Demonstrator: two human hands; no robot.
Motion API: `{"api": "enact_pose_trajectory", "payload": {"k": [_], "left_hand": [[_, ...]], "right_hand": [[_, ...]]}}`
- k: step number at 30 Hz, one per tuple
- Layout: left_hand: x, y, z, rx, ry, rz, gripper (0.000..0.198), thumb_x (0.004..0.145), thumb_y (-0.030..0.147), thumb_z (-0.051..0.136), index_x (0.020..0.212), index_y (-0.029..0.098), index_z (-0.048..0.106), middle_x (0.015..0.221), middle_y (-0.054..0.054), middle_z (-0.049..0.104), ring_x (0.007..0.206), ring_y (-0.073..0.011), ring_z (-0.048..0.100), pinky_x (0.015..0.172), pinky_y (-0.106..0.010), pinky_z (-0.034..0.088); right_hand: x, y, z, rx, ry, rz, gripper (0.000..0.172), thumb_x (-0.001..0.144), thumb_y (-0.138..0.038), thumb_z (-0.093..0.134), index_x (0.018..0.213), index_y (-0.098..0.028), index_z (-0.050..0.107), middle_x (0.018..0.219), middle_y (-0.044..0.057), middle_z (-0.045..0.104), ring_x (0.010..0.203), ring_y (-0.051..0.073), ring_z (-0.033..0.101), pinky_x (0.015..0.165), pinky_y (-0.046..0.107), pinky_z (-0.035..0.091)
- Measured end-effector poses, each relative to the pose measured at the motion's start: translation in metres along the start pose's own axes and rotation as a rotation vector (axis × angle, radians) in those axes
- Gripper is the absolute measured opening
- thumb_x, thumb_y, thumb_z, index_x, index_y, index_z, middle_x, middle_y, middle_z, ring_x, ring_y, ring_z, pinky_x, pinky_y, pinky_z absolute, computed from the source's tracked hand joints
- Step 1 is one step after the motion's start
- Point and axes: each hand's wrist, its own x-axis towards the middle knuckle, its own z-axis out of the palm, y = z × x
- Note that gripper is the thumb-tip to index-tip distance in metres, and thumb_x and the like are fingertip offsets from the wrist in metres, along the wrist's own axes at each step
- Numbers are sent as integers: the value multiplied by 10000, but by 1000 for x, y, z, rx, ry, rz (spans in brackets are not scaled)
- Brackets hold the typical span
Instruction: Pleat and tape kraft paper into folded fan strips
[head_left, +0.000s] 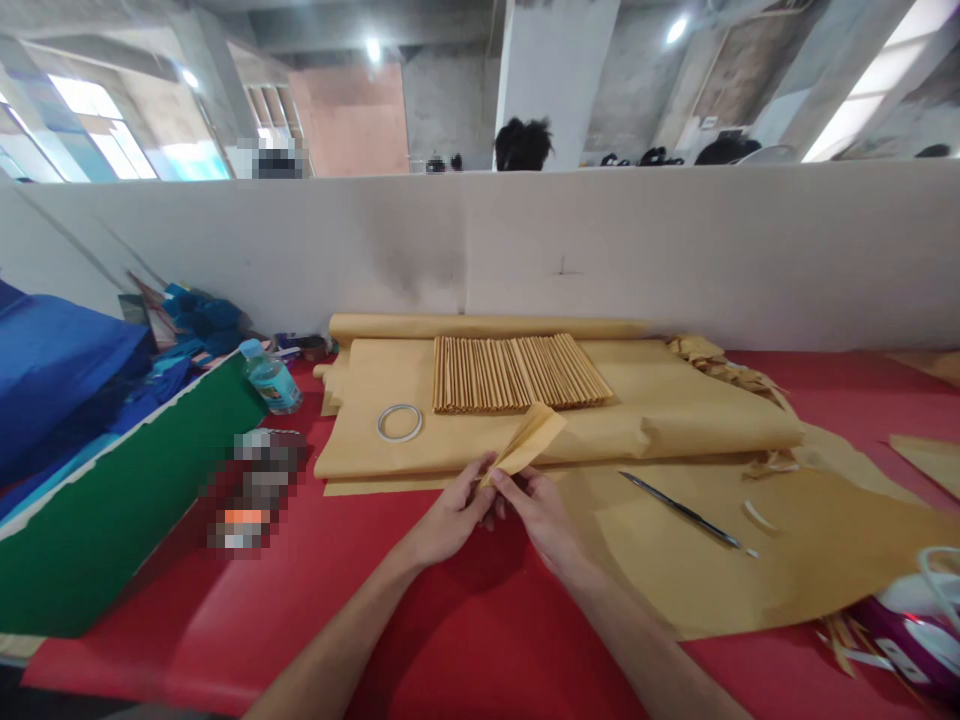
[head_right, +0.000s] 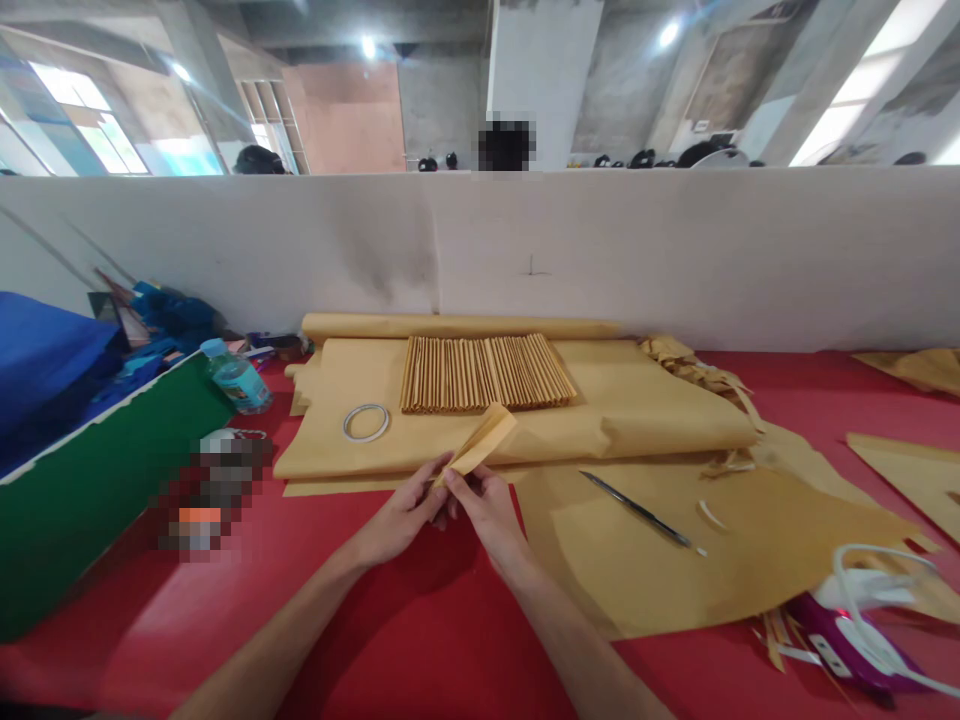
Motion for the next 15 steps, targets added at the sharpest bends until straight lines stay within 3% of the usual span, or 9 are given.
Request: {"api": "enact_pose_trajectory", "payload": {"k": [3,5,8,15], "left_hand": [[1,5,1,103,85,23,569,974,544,577,1394,162,548,1046,-66,644,749,-131,547,716,-277,487],[1,8,-1,215,146,46,437,971,510,592,1194,144,673,944,-45,660,723,-133,528,690,-263,466],[3,9,-4,290,182,71,382,968,495,601,956,136,731,772,-18,653,678,-132,525,653,-247,430],[6,7,-4,188,112,50,496,949,596,577,906,134,753,824,-54,728,579,-111,576,600,-238,475]], "right_hand": [[2,1,-2,-15,68,-19,446,729,-607,811,867,-198,703,718,8,673,645,174,596,606,306,494],[2,1,-2,-31,109,-32,437,722,-598,815,879,-202,717,798,28,706,747,195,619,674,315,498],[3,0,-3,-51,137,-42,413,730,-591,808,848,-204,723,788,25,705,756,195,604,692,317,483],[3,0,-4,-59,121,-48,421,739,-582,806,891,-191,761,778,26,705,705,178,586,664,308,475]]}}
